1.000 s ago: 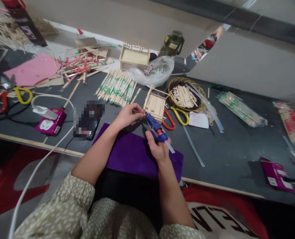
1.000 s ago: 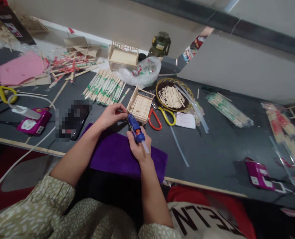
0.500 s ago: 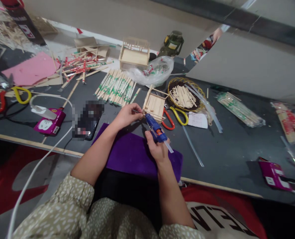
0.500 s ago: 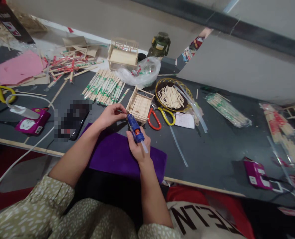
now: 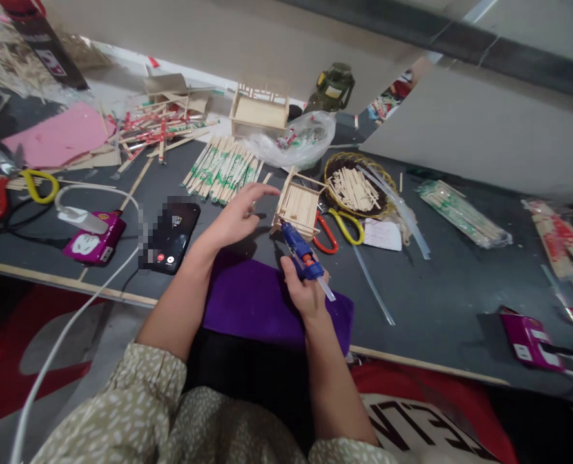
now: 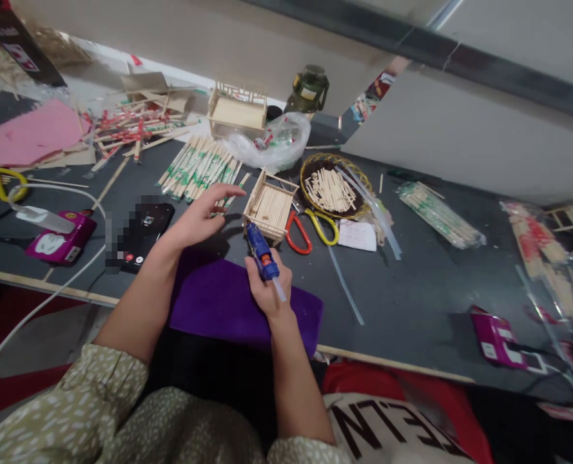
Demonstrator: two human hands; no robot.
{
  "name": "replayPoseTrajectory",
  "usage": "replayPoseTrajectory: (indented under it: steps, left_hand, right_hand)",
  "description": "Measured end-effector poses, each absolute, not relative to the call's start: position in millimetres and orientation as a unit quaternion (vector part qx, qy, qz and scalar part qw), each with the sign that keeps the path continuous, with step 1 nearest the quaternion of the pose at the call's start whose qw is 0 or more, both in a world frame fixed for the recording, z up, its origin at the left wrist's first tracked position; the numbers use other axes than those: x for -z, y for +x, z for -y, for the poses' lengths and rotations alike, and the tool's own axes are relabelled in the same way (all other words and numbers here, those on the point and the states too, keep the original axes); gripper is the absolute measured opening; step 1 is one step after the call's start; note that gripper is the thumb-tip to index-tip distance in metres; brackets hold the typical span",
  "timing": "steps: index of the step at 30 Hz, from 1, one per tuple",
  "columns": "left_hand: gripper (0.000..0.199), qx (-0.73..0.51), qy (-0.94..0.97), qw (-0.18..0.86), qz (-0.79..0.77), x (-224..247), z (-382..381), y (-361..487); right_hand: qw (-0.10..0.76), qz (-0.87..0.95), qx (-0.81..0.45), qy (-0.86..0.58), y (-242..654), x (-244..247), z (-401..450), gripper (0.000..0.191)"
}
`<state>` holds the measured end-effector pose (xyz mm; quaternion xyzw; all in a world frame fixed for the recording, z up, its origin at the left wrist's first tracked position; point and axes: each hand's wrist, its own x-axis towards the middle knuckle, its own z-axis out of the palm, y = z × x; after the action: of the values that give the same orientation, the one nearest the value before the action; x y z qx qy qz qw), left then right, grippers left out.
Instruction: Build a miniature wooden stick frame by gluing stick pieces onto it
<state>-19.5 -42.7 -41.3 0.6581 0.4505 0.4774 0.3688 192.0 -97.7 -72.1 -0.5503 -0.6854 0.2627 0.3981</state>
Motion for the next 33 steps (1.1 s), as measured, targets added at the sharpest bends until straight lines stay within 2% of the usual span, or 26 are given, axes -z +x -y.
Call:
replayPoseTrajectory:
  steps: [2,5,9,17,26,33]
  left_hand:
    - [0.066,-0.431,0.721,0.310,-0.445,30,41,-23]
    - [0.059,-0.381,0.761,0.279,-0.445,19,33,-22]
    - [0.047,-0.351,0.776,0.283,-0.441,16,22,-15]
    - [0.029,-0.372,0.768,0.304,-0.423,21,22,-7]
    - [0.026,-0.330,0.800,0.251,-0.434,24,24,-6]
    - [0.025,-0.297,0.823,0.210,-0.436,25,25,-8]
  right_hand:
    - [0.393,0.689,-0.261,-0.551,192,72,98,0.036]
    - [0.386,0.684,-0.268,-0.558,194,75,98,0.037]
    - [0.388,0.685,-0.256,-0.561,196,81,98,0.037]
    - [0.385,0.711,-0.219,-0.547,198,81,97,0.035]
    - [0.366,0.741,-0.170,-0.537,197,80,96,0.035]
    - [0.383,0.742,-0.138,-0.532,194,77,97,0.034]
